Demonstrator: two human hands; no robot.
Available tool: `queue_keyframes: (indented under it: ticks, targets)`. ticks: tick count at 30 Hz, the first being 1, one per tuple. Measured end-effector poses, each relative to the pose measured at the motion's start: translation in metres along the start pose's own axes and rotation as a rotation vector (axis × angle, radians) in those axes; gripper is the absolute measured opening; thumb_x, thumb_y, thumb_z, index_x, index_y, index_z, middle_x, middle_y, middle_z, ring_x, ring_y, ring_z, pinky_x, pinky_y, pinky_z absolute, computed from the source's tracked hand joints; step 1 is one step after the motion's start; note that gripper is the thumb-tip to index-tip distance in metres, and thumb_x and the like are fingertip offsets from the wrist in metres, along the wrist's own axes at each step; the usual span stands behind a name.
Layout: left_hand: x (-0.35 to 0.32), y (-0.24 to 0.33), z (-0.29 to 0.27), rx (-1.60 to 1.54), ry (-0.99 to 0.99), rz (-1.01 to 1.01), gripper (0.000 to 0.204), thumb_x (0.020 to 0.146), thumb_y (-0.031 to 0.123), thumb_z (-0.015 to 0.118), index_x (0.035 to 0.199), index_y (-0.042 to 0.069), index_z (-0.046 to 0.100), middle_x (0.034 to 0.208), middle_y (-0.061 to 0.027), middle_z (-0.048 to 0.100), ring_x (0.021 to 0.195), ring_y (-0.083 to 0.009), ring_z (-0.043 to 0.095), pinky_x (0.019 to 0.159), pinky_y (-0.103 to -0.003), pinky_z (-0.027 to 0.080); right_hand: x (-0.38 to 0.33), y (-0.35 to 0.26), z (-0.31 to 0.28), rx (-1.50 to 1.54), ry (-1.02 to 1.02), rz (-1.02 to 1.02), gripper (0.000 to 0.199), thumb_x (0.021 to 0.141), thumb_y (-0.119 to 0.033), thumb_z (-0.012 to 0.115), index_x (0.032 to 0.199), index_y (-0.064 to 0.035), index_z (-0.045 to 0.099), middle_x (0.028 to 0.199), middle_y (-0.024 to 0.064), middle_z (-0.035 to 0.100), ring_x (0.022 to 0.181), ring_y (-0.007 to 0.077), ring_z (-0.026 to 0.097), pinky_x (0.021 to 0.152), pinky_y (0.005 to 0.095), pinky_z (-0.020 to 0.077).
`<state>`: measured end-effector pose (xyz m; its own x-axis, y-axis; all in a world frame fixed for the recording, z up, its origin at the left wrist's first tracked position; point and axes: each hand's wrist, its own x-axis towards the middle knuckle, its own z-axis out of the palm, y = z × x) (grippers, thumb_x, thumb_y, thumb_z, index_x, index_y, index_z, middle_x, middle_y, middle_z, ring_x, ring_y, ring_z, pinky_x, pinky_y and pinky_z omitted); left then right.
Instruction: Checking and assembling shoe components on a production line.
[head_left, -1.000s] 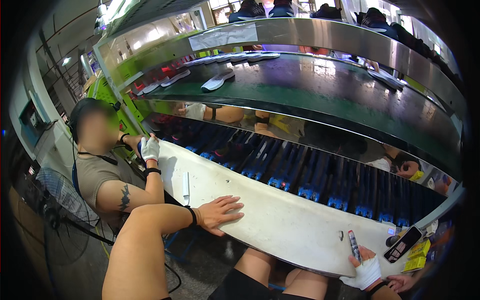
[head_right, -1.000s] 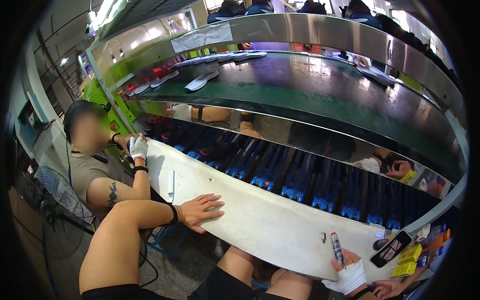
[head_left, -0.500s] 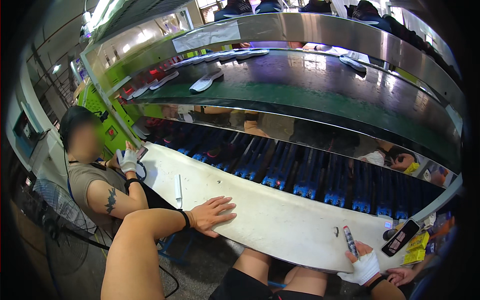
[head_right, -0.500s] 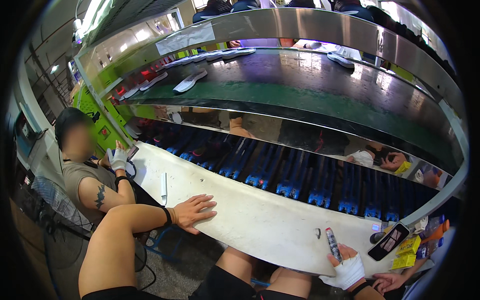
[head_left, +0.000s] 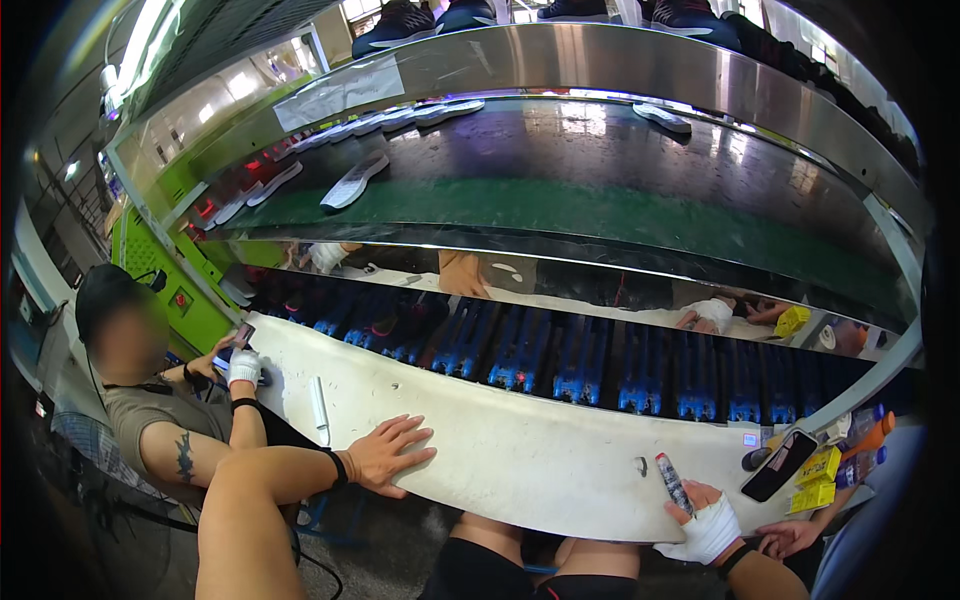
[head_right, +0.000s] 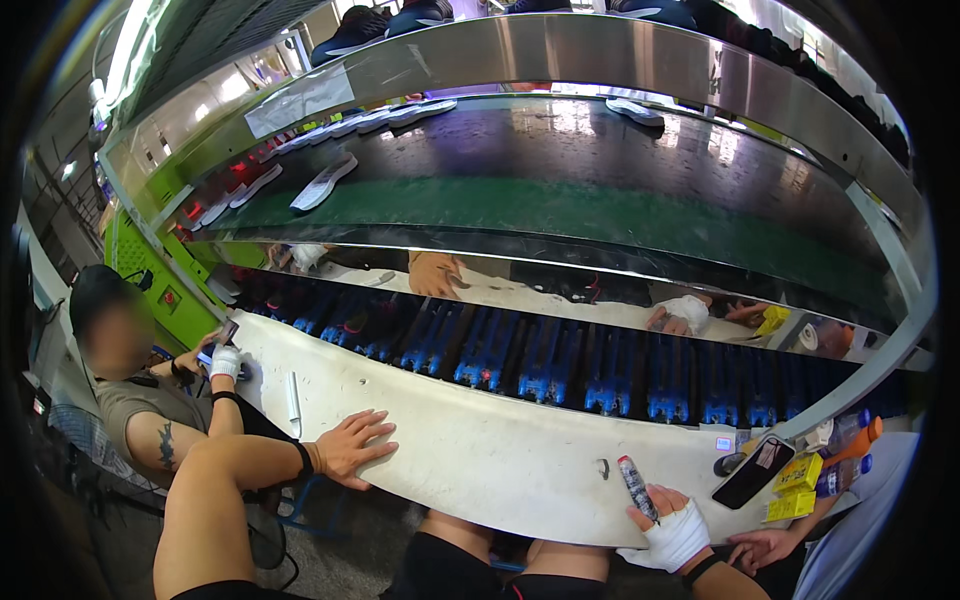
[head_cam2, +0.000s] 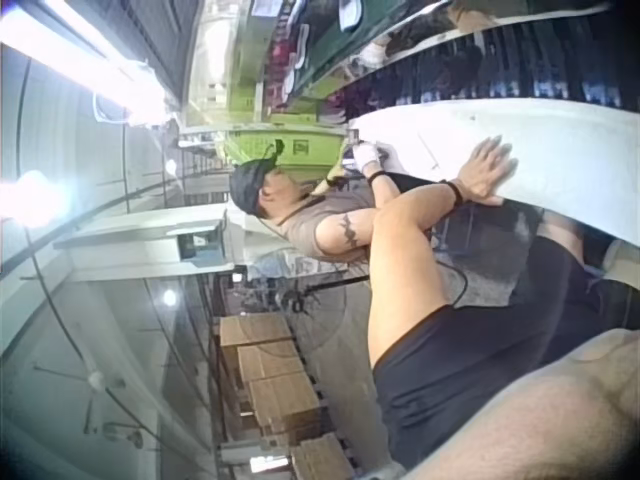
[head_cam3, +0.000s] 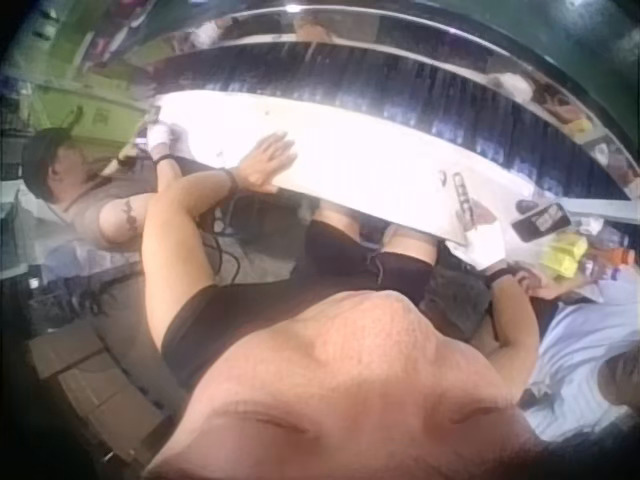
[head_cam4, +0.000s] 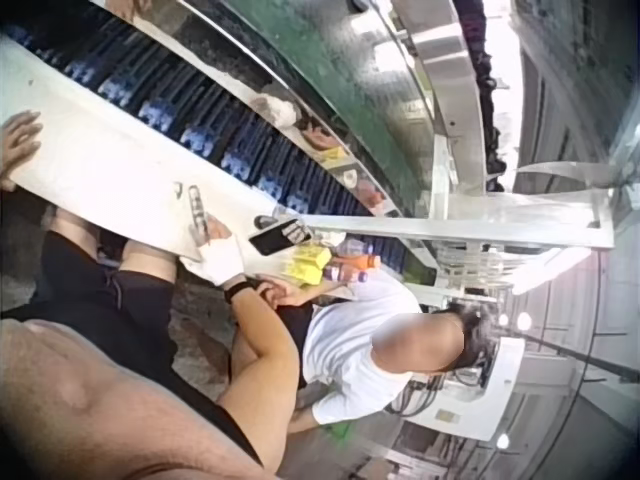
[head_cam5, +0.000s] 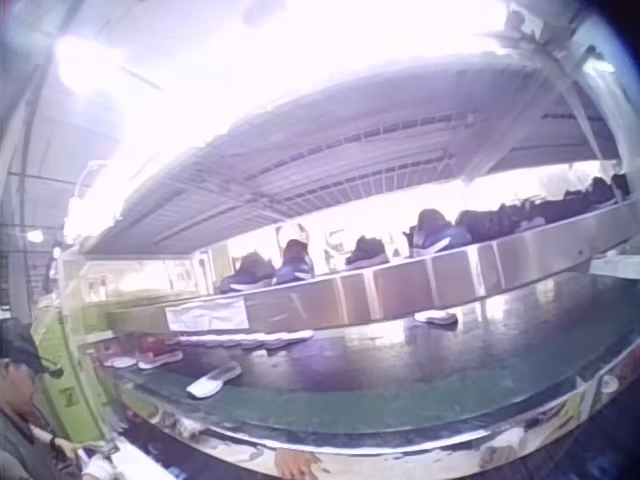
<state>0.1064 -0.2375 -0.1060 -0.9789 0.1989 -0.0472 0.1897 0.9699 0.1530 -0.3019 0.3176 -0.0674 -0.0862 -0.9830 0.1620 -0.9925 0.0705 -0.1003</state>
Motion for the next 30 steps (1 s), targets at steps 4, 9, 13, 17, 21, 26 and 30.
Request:
queue_keyframes:
  ticks: [4,9,13,17,21,26,30]
  targets:
    - [-0.001,0.002,0.003,0.013,0.019,0.003,0.111,0.092,0.079,0.057,0.174,0.008,0.036,0.181,-0.0311,0.024,0.168,-0.0545,0.014,0.135,-0.067,0.012,0.001,0.003,0.0,0.005,-0.002,0.002,0.076,0.078,-0.065,0.086,0.137,-0.021,0.068,0.14,0.0268,0.061,0.126,0.0454,0.064,0.108,0.0596,0.0513]
    - [-0.005,0.009,-0.006,-0.006,0.065,0.015,0.111,0.083,0.067,0.073,0.171,0.007,0.04,0.178,-0.0317,0.03,0.166,-0.0558,0.02,0.134,-0.067,0.018,0.006,0.004,0.001,0.022,-0.009,-0.038,0.078,0.075,-0.063,0.09,0.135,-0.0191,0.066,0.139,0.0269,0.061,0.126,0.0465,0.064,0.107,0.0604,0.0508]
    - [-0.006,0.017,-0.016,0.029,0.065,-0.019,0.108,0.081,0.065,0.077,0.167,0.01,0.045,0.174,-0.0281,0.035,0.164,-0.0537,0.025,0.133,-0.067,0.021,0.002,0.003,0.004,0.019,-0.014,-0.029,0.075,0.078,-0.065,0.086,0.137,-0.0224,0.068,0.141,0.0261,0.062,0.125,0.0453,0.065,0.105,0.0589,0.0529]
    - [-0.005,0.019,-0.021,0.043,0.058,-0.027,0.104,0.079,0.064,0.082,0.164,0.013,0.05,0.17,-0.0245,0.04,0.162,-0.0516,0.03,0.132,-0.067,0.025,0.004,-0.003,-0.004,0.011,-0.011,-0.035,0.076,0.077,-0.063,0.088,0.137,-0.0208,0.068,0.14,0.0263,0.063,0.125,0.045,0.065,0.105,0.0578,0.0536]
    - [-0.006,0.012,-0.017,0.036,0.072,-0.001,0.1,0.082,0.072,0.075,0.159,0.012,0.055,0.165,-0.0255,0.046,0.156,-0.0526,0.038,0.128,-0.069,0.031,-0.003,0.0,-0.001,0.028,0.026,-0.034,0.076,0.077,-0.06,0.089,0.137,-0.0168,0.068,0.142,0.0268,0.063,0.129,0.0455,0.065,0.107,0.0568,0.0538]
    - [0.001,0.015,-0.024,0.078,0.123,0.048,0.098,0.087,0.079,0.068,0.152,0.007,0.059,0.155,-0.0291,0.053,0.148,-0.0569,0.046,0.123,-0.071,0.037,-0.003,0.0,0.0,0.018,0.006,0.006,0.079,0.079,-0.055,0.088,0.143,-0.0133,0.066,0.148,0.0287,0.061,0.134,0.0455,0.063,0.113,0.0556,0.0517]
    - [-0.008,0.013,-0.011,0.117,0.145,0.058,0.099,0.085,0.082,0.065,0.148,0.006,0.061,0.154,-0.0294,0.054,0.147,-0.0571,0.047,0.12,-0.071,0.038,-0.003,0.002,0.008,0.039,0.022,0.007,0.08,0.079,-0.053,0.088,0.145,-0.0136,0.065,0.152,0.0272,0.06,0.135,0.0452,0.063,0.113,0.0543,0.0521]
